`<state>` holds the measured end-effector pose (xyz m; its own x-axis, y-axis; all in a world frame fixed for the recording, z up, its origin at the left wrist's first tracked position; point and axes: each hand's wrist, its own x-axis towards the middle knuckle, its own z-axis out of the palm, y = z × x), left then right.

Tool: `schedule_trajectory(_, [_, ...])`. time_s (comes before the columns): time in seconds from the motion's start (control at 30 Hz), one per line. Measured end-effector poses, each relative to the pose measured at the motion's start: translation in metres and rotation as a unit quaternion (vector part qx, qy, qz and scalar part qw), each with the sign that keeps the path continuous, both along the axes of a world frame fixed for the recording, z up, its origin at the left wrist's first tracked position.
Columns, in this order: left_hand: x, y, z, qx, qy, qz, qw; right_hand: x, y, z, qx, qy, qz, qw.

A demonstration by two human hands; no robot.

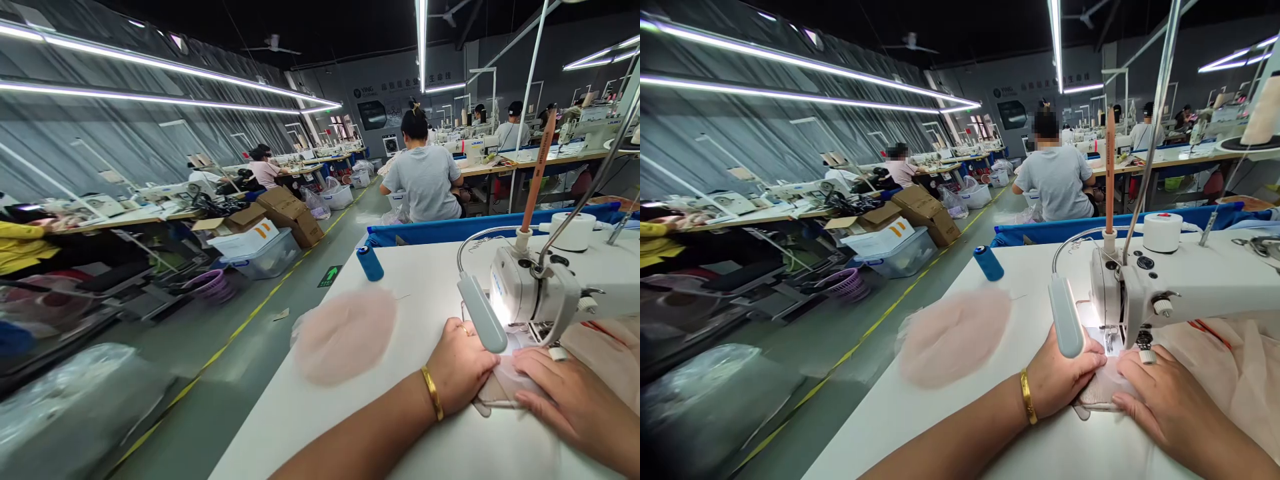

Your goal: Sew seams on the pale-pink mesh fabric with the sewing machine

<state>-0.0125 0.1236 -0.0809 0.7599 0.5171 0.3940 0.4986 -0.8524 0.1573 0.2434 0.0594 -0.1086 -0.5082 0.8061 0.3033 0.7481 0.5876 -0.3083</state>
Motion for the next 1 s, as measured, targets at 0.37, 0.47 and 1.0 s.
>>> schedule_trajectory(0.37, [0.003, 0.008, 0.009, -0.085, 0.037, 0.083, 0.992, 0.006, 0.005, -0.006, 0.021, -0.024, -0.022, 0.999])
schedule_trajectory(0.47, [0.005, 0.009, 0.009, -0.048, 0.053, 0.097, 0.993, 0.007, 0.005, -0.007, 0.058, -0.016, -0.019, 0.998])
schedule_trajectory(1.0, [-0.002, -0.031, 0.037, -0.102, 0.092, -0.017, 0.99, -0.01, -0.004, 0.015, 0.047, 0.0, 0.064, 0.997])
